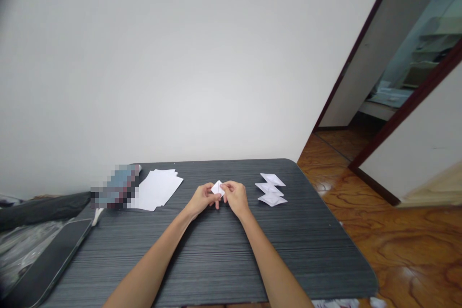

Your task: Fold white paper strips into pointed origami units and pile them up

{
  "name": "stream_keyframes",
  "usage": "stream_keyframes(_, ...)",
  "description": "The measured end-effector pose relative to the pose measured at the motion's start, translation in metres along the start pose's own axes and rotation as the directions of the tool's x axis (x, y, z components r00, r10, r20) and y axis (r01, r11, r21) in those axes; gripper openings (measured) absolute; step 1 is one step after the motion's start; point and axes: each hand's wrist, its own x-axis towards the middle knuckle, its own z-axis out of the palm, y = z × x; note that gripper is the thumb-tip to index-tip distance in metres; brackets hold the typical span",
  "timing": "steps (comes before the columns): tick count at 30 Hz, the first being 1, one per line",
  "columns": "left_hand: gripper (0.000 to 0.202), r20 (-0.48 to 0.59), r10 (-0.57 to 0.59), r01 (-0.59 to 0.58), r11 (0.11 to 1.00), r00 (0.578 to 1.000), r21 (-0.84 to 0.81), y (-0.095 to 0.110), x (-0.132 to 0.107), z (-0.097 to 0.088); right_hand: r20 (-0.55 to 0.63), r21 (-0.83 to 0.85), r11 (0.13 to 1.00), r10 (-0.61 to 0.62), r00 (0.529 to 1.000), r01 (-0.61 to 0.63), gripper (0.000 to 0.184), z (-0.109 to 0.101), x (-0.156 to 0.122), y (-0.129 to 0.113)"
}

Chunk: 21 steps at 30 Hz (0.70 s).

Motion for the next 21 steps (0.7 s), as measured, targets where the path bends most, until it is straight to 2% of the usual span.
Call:
stream_keyframes(5, 0.023, -0.040, 0.005, -0.006, 1.000, 0.999, -0.010, 0.002, -0.002, 0.003, 0.011, -0.027, 0.999, -0.017, 1.000, 0.018, 0.025, -0.001, 0.001, 0.001)
stream_keyframes(8, 0.022, -0.089, 0.026, -0.022, 0.999, 0.996, 0.041, 0.001, -0.001, 0.004, 0.033, -0.039, 0.999, -0.036, 0.999, 0.037, 0.026, -0.001, 0.000, -0.001)
stream_keyframes(10, 0.027, -0.109, 0.049, -0.038, 0.994, 0.993, 0.101, 0.000, 0.000, 0.003, 0.050, -0.033, 0.998, -0.044, 0.998, 0.046, 0.027, 0.000, -0.002, -0.003)
stream_keyframes(13, 0.037, -0.134, 0.077, -0.050, 0.980, 0.988, 0.194, 0.002, -0.001, 0.001, 0.108, 0.010, 0.999, -0.046, 0.993, 0.045, 0.029, 0.001, -0.003, -0.005)
stream_keyframes(16, 0.036, -0.153, 0.093, -0.056, 0.970, 0.984, 0.236, 0.003, -0.003, 0.001, 0.152, 0.056, 0.998, -0.024, 0.988, 0.015, 0.028, 0.003, -0.004, -0.008)
stream_keyframes(21, 0.037, -0.206, 0.161, -0.098, 0.954, 0.965, 0.285, 0.000, -0.004, 0.006, 0.140, 0.134, 0.991, -0.003, 0.990, -0.016, 0.028, 0.009, -0.006, -0.013)
